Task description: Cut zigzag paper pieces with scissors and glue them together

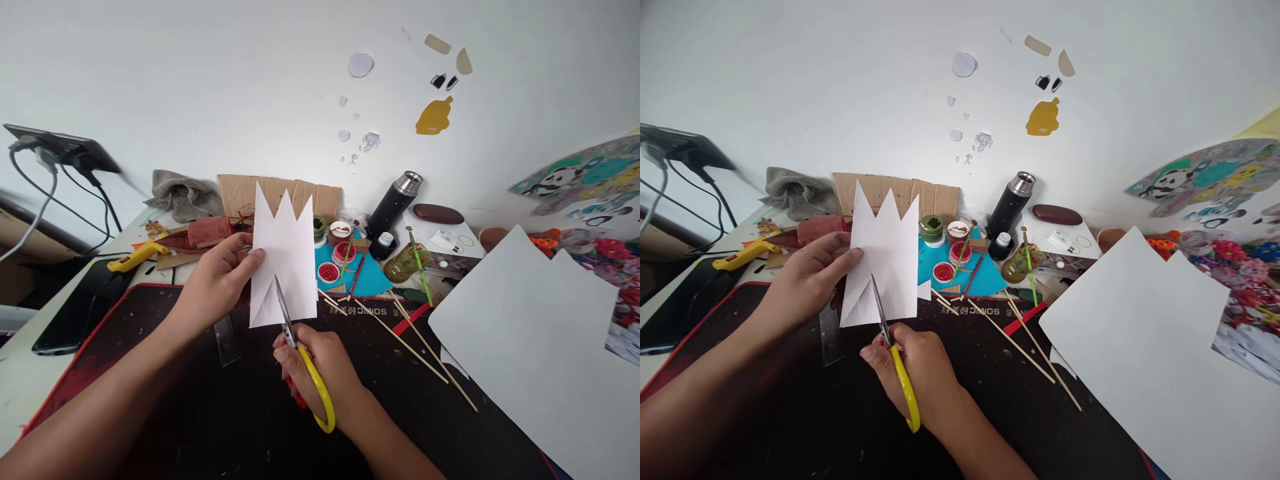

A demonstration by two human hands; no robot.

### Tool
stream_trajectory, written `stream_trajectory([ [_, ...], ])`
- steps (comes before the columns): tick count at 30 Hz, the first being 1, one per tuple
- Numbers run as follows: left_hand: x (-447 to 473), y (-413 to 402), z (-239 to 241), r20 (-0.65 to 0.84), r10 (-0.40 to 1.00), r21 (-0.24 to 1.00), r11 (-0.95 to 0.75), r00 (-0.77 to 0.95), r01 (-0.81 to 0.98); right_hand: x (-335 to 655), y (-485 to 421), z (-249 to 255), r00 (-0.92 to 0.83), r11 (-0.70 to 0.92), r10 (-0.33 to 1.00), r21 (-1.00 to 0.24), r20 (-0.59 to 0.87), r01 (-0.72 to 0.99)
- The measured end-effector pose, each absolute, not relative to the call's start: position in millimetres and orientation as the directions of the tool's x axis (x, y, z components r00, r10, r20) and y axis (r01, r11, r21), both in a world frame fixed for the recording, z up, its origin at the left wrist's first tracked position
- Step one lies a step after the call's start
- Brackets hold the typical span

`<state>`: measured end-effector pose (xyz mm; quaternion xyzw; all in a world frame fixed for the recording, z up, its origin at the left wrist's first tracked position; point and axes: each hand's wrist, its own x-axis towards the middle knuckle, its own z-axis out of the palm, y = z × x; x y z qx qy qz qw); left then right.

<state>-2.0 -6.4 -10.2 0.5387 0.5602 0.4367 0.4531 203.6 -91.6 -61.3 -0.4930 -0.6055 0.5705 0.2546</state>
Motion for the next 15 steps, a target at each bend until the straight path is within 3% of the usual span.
stream_trajectory([
  [15, 0.9, -10.8, -0.5, -0.053, 0.999, 0.942, 0.053, -0.007, 0.332, 202.4, -93.6, -58.0, -0.386, -0.124, 0.89, -0.942, -0.245, 0.312],
])
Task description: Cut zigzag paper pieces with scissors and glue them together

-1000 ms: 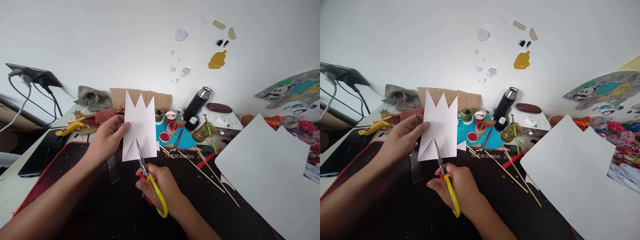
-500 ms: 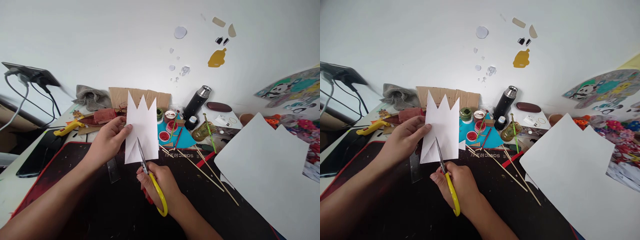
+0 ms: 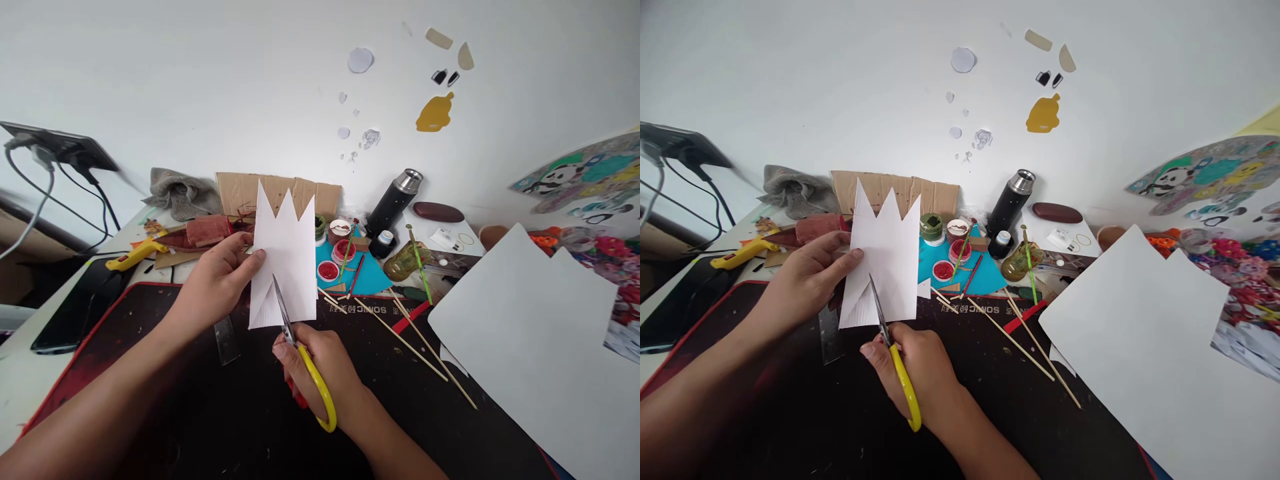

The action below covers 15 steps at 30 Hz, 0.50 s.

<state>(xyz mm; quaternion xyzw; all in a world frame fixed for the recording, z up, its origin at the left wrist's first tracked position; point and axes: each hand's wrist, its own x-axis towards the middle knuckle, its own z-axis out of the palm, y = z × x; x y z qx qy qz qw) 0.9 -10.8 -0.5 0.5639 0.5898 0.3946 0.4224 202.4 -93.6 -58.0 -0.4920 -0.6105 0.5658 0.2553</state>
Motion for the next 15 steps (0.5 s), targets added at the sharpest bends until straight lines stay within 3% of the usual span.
stream_trajectory([
  [15, 4.4, -13.9, 8.8, -0.057, 0.998, 0.94, 0.06, -0.016, 0.336, 202.3, -92.6, -53.7, -0.374, -0.095, 0.9, -0.939, -0.223, 0.332],
])
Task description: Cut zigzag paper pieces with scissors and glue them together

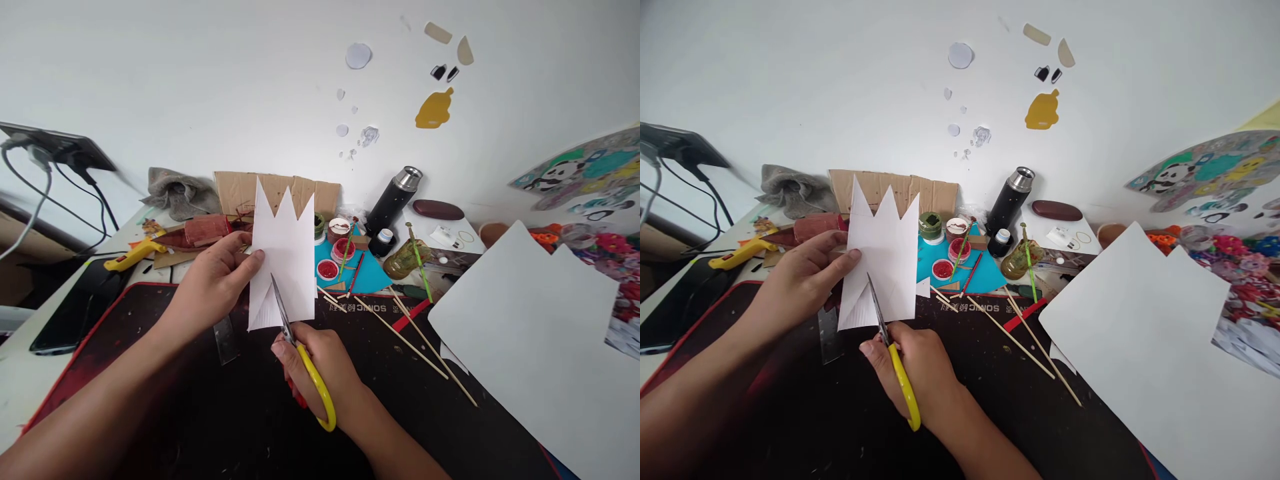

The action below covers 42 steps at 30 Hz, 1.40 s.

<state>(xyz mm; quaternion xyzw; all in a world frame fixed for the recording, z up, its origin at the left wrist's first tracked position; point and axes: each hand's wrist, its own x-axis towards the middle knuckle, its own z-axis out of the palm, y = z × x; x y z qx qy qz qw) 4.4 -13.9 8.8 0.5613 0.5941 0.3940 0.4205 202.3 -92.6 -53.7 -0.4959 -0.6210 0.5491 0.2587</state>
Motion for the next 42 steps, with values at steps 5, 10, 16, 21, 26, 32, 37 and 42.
stream_trajectory([
  [5, 3.2, -12.7, 6.5, -0.082, 0.997, 0.947, 0.075, 0.008, 0.312, 202.8, -90.9, -52.5, -0.367, -0.024, 0.915, -0.931, -0.167, 0.365],
  [10, 1.0, -11.5, 1.6, -0.063, 0.998, 0.952, 0.053, 0.024, 0.301, 202.6, -89.7, -52.0, -0.346, 0.008, 0.928, -0.922, -0.138, 0.387],
  [16, 1.5, -11.0, 0.4, -0.082, 0.996, 0.954, 0.075, 0.014, 0.292, 201.1, -89.2, -51.5, -0.323, 0.01, 0.936, -0.904, -0.143, 0.428],
  [21, 2.4, -9.8, 1.3, -0.107, 0.994, 0.953, 0.099, 0.014, 0.286, 200.6, -89.3, -52.6, -0.321, 0.001, 0.934, -0.899, -0.155, 0.438],
  [26, 2.9, -10.1, 2.0, -0.101, 0.995, 0.953, 0.094, 0.01, 0.289, 201.0, -91.2, -56.7, -0.317, 0.002, 0.938, -0.911, -0.142, 0.413],
  [32, 2.9, -10.8, 0.9, -0.086, 0.996, 0.958, 0.078, 0.018, 0.277, 201.4, -91.2, -58.9, -0.32, 0.014, 0.938, -0.906, -0.135, 0.422],
  [37, 0.9, -9.7, -4.8, -0.097, 0.995, 0.963, 0.087, 0.028, 0.254, 201.4, -90.7, -59.3, -0.316, 0.011, 0.938, -0.901, -0.141, 0.434],
  [42, 1.9, -8.6, -6.8, -0.105, 0.994, 0.97, 0.096, 0.029, 0.223, 201.2, -91.0, -59.3, -0.313, 0.019, 0.941, -0.902, -0.13, 0.431],
])
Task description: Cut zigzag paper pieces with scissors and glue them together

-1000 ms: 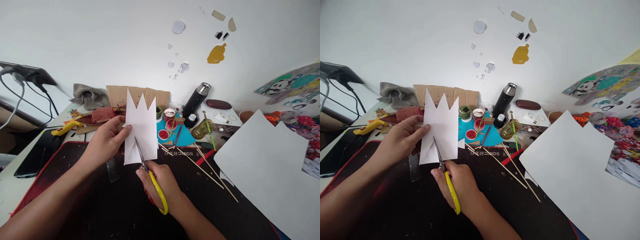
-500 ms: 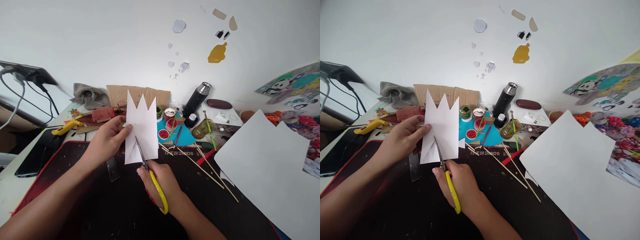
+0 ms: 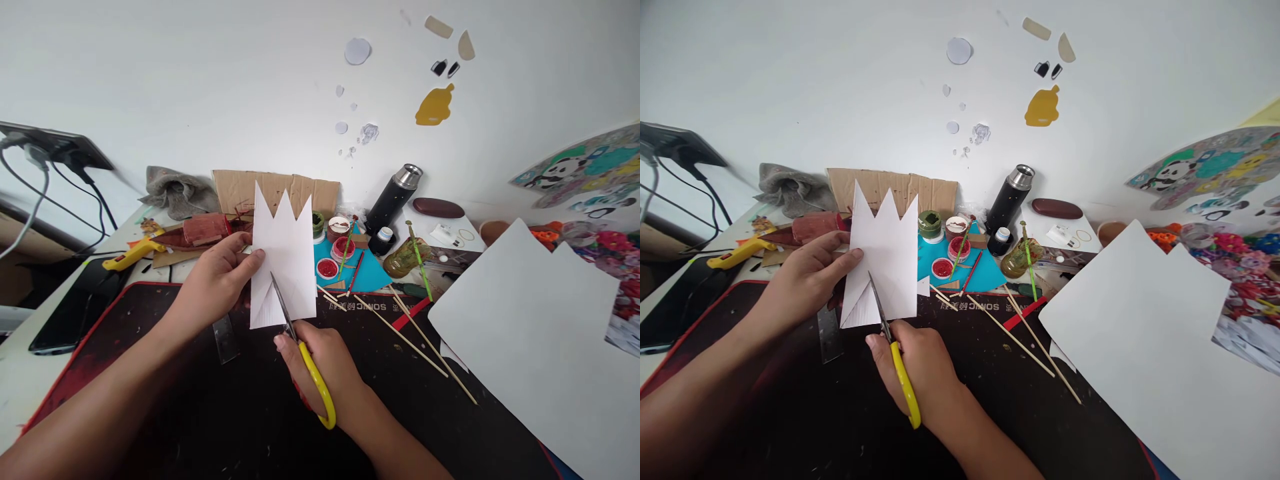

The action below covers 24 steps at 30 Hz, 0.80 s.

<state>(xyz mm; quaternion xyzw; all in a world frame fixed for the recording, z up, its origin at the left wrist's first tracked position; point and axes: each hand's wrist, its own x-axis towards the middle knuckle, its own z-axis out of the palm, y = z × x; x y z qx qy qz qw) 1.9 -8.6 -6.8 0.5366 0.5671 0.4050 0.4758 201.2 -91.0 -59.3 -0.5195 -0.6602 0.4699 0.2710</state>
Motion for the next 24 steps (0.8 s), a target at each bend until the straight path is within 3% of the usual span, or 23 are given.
stream_trajectory([
  [17, 3.7, -7.2, -14.3, -0.086, 0.996, 0.989, 0.087, -0.008, 0.119, 199.4, -91.5, -59.5, -0.297, 0.042, 0.949, -0.893, -0.104, 0.449],
  [24, 2.4, -6.9, -14.8, -0.077, 0.997, 0.985, 0.076, 0.001, 0.153, 199.3, -90.5, -62.7, -0.3, 0.075, 0.952, -0.91, -0.056, 0.407],
])
